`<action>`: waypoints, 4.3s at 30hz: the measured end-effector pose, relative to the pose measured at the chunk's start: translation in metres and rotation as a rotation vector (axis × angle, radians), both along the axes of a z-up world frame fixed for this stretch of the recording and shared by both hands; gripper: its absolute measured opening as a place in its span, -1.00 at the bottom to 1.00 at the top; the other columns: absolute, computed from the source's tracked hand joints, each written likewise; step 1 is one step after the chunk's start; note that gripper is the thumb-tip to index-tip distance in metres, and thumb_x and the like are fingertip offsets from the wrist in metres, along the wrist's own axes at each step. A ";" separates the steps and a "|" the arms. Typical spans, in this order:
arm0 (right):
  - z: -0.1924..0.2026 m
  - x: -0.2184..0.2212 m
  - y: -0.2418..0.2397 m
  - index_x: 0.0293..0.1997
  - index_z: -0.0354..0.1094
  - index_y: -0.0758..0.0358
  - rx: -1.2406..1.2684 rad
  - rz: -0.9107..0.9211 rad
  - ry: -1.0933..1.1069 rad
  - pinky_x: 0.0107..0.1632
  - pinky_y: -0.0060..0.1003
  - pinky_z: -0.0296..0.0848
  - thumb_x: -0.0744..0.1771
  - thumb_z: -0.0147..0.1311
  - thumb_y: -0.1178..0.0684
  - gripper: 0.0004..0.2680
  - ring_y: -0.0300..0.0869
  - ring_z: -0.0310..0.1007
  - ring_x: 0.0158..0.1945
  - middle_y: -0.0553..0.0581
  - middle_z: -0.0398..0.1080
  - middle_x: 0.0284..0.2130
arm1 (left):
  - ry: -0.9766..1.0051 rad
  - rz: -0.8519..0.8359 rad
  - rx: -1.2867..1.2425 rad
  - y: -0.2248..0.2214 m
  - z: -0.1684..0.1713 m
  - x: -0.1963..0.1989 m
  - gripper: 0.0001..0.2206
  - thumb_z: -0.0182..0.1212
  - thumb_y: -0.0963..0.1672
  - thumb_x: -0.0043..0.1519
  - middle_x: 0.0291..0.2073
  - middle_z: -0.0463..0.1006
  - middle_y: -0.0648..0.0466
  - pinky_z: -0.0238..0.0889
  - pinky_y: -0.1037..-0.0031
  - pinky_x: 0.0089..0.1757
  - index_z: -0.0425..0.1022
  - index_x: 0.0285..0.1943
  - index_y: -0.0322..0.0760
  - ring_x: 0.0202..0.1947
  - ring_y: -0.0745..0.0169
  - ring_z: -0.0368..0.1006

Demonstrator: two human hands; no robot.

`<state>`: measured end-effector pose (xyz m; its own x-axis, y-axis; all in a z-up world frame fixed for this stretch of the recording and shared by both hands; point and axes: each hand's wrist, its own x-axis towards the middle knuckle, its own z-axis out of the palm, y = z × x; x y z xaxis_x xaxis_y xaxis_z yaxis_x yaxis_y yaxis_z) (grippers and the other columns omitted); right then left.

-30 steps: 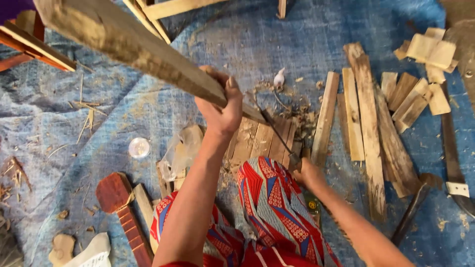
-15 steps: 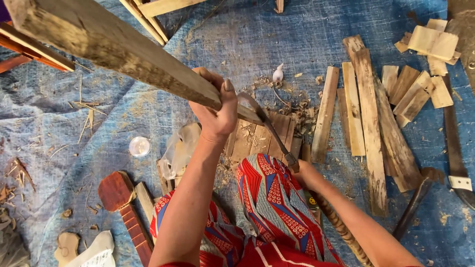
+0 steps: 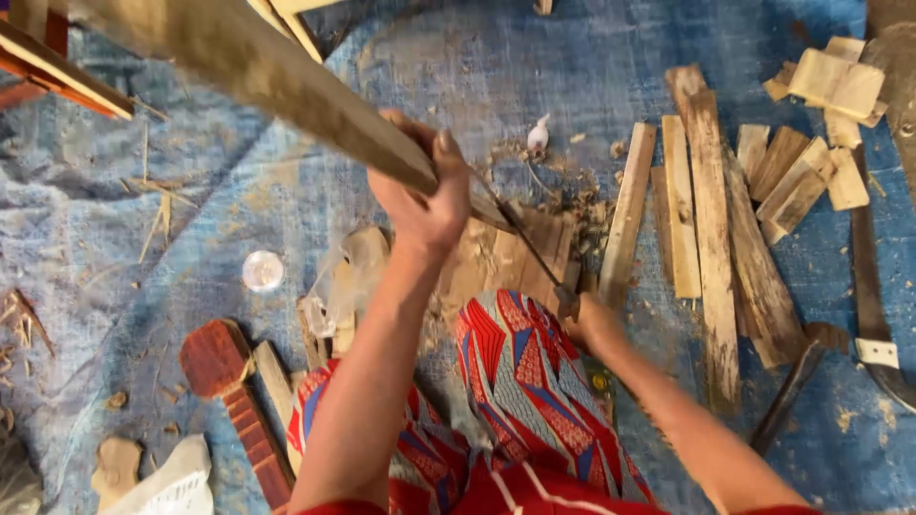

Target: A person uses a sickle-like tool to shave and shape a long wooden pole while sitting on a workshop floor.

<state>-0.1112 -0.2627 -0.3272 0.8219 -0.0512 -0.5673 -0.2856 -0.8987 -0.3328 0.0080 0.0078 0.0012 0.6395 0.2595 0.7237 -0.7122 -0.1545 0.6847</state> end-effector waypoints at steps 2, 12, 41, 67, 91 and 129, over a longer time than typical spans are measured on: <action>0.015 0.014 0.006 -0.09 0.35 0.18 -0.010 -0.006 -0.045 0.13 0.07 0.51 0.30 0.09 -0.15 -0.75 0.21 0.54 0.04 0.31 0.55 -0.18 | -0.033 0.003 -0.016 -0.008 0.004 0.008 -0.95 0.05 -0.21 0.25 -0.55 0.29 0.13 0.07 0.57 -0.45 0.27 -0.19 -0.25 -0.61 0.40 0.23; 0.051 -0.003 -0.001 -0.06 0.54 0.33 0.623 -0.305 0.284 -0.19 0.12 0.54 0.29 0.20 0.00 -0.76 0.25 0.54 -0.15 0.40 0.54 -0.17 | 0.026 -0.045 0.047 0.000 -0.012 -0.001 -0.84 0.06 -0.20 0.27 -0.40 0.21 0.27 0.08 0.58 -0.34 0.20 -0.04 -0.19 -0.49 0.55 0.17; 0.033 0.003 0.014 0.15 0.40 0.26 0.258 -0.110 0.232 0.24 0.15 0.36 0.27 0.16 -0.12 -0.61 0.32 0.36 0.21 0.49 0.44 0.05 | 0.038 -0.066 0.024 0.015 -0.020 0.003 -0.80 0.09 -0.18 0.30 -0.42 0.26 0.20 0.15 0.54 -0.29 0.20 0.04 -0.19 -0.46 0.51 0.25; -0.024 -0.005 -0.094 0.06 0.28 0.27 -0.112 -0.389 -0.235 -0.12 0.07 0.42 0.33 0.25 0.02 -0.73 0.16 0.31 -0.15 0.34 0.08 0.00 | 0.196 -0.064 -0.076 0.027 0.000 -0.036 -0.69 0.08 -0.27 0.27 -0.26 0.38 0.10 0.24 0.52 -0.24 0.19 0.16 -0.24 -0.33 0.35 0.32; 0.058 0.074 0.063 0.46 -0.06 0.31 0.419 -0.270 0.274 0.33 0.10 0.27 0.12 0.17 -0.31 -0.20 0.16 0.25 0.34 0.41 0.18 0.31 | 0.011 0.024 -0.085 0.043 0.005 -0.035 -0.77 0.20 -0.21 0.18 -0.54 0.37 0.18 0.25 0.55 -0.47 0.25 -0.08 -0.13 -0.62 0.38 0.33; -0.078 -0.028 -0.151 0.41 0.15 0.42 0.017 -0.472 -0.014 -0.24 0.28 0.63 0.40 0.07 -0.02 -0.57 0.39 0.51 -0.08 0.52 0.45 -0.04 | 0.071 0.051 -0.033 0.047 -0.017 -0.015 -0.76 0.13 -0.14 0.35 -0.24 0.35 0.14 0.30 0.57 -0.20 0.19 0.11 -0.20 -0.26 0.42 0.34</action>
<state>-0.1390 -0.4134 -0.4049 0.7185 -0.4121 -0.5603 -0.6573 -0.6657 -0.3533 -0.0073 0.0548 -0.0154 0.6741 0.3158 0.6678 -0.6538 -0.1655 0.7383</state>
